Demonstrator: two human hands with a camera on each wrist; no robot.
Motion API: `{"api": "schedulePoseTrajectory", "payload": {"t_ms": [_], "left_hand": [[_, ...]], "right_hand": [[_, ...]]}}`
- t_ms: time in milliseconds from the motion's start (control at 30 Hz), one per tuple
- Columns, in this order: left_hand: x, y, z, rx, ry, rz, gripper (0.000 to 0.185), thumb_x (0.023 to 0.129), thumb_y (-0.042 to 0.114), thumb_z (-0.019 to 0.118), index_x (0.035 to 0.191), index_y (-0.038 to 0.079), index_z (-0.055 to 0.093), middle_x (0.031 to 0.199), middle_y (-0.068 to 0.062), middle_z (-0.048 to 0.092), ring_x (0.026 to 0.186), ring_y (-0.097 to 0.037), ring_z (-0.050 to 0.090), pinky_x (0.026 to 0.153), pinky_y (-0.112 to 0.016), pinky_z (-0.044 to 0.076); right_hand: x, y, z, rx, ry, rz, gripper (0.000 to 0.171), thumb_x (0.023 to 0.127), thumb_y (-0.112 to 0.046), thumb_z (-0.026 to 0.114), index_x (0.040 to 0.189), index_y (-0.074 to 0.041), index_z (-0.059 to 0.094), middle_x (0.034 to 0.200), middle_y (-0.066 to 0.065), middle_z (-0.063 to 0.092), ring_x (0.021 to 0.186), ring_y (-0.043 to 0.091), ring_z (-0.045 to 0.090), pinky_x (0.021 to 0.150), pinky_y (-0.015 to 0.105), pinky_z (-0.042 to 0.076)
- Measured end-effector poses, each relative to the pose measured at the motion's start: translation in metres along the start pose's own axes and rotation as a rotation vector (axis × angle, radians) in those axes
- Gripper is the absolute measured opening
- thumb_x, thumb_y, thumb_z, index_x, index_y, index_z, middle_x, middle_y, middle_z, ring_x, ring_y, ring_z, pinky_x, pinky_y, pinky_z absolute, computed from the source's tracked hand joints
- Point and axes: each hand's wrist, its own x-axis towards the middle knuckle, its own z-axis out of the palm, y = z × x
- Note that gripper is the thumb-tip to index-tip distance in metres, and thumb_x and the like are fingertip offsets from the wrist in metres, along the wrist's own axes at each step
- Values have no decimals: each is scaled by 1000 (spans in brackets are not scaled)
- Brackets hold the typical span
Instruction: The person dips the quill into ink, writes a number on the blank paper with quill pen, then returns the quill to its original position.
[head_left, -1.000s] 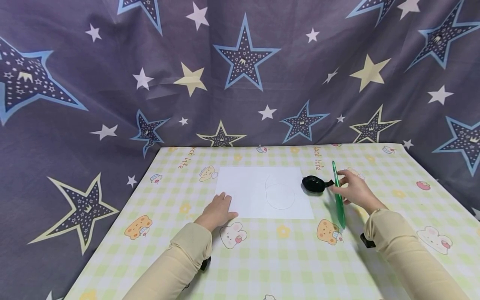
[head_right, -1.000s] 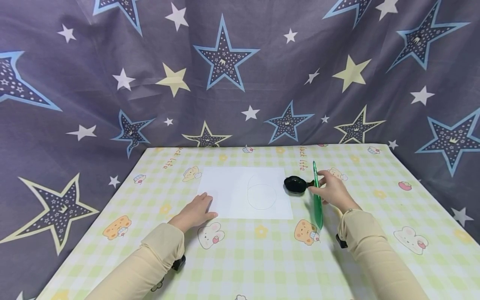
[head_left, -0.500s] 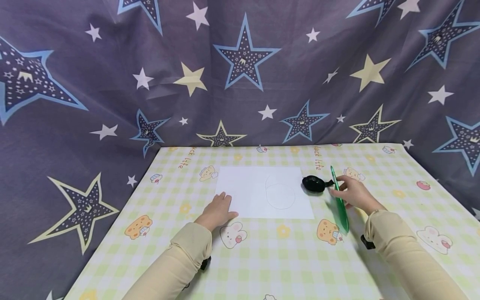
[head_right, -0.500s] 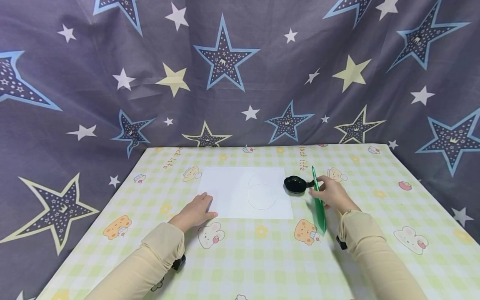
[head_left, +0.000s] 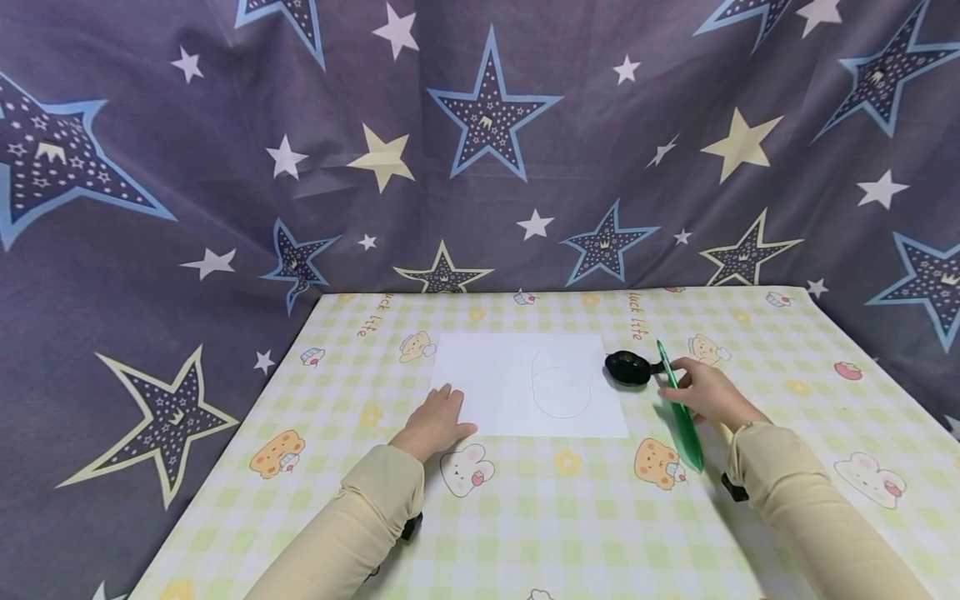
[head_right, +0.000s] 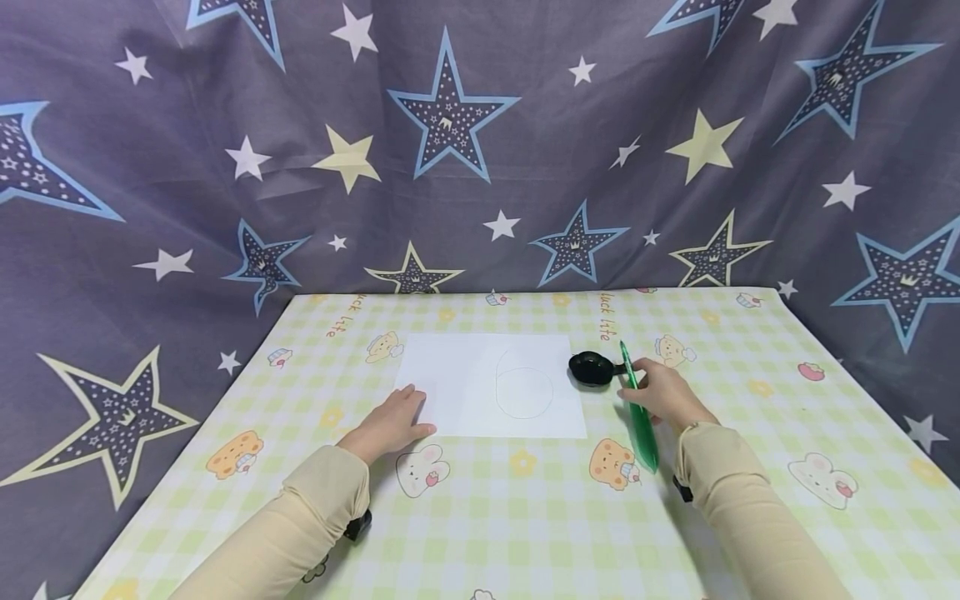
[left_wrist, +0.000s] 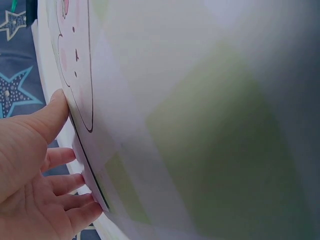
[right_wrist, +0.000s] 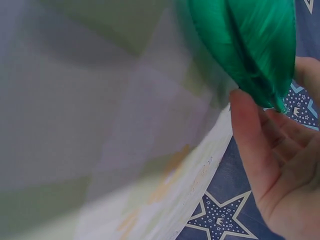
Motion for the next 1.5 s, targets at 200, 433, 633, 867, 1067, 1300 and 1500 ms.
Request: {"api": "schedulePoseTrajectory", "payload": {"t_ms": [200,433,633,867,1067,1300,1500], "left_hand": [[1,0,1,1,0,1,64,90,32,60,137,-5,36,144,-24,26,133,-39,20,109,-45,19],[1,-1,1,-1,6,5,64,89,31,60,136,-5,37,144,-25,26,133,-39,20,109,-46,20],[1,-1,1,1,8,6,64,89,31,60,136,-5,37,144,-25,26,133,-40,20,109,-46,20],[1,0,1,0,6,5,64,89,32,60,136,-5,37,144,-25,26,133,-39,20,109,-46,20],[2,-1,1,2,7,5,63,89,31,60,136,-5,37,144,-25,26,133,-39,21,108,-46,20],[2,-1,2,9,3,1,64,90,32,60,137,-4,37,144,-25,26,133,-39,20,108,-46,20],[1,-1,1,10,4,10,64,90,32,59,137,-5,36,144,-25,26,133,-39,20,109,-46,20]], "right_hand": [[-1,0,2,-33,-22,38,57,86,-19,65,128,9,38,93,21,55,66,21,56,49,33,54],[0,1,4,-59,-37,57,60,85,-18,66,129,10,37,93,21,54,63,21,55,48,33,53],[1,2,5,-76,-43,65,62,84,-19,67,129,10,36,97,23,53,63,21,54,48,32,53],[0,0,8,-139,-33,69,63,84,-21,67,129,12,36,97,24,53,60,19,54,47,31,52],[0,-1,11,-178,-29,74,62,84,-21,67,128,11,39,93,21,55,60,18,54,46,30,51],[4,-2,12,-212,-37,116,58,84,-21,66,126,10,41,92,18,55,63,18,54,46,29,51],[4,-3,13,-239,-40,123,59,84,-23,66,126,10,41,91,18,55,62,18,54,46,28,50]]}}
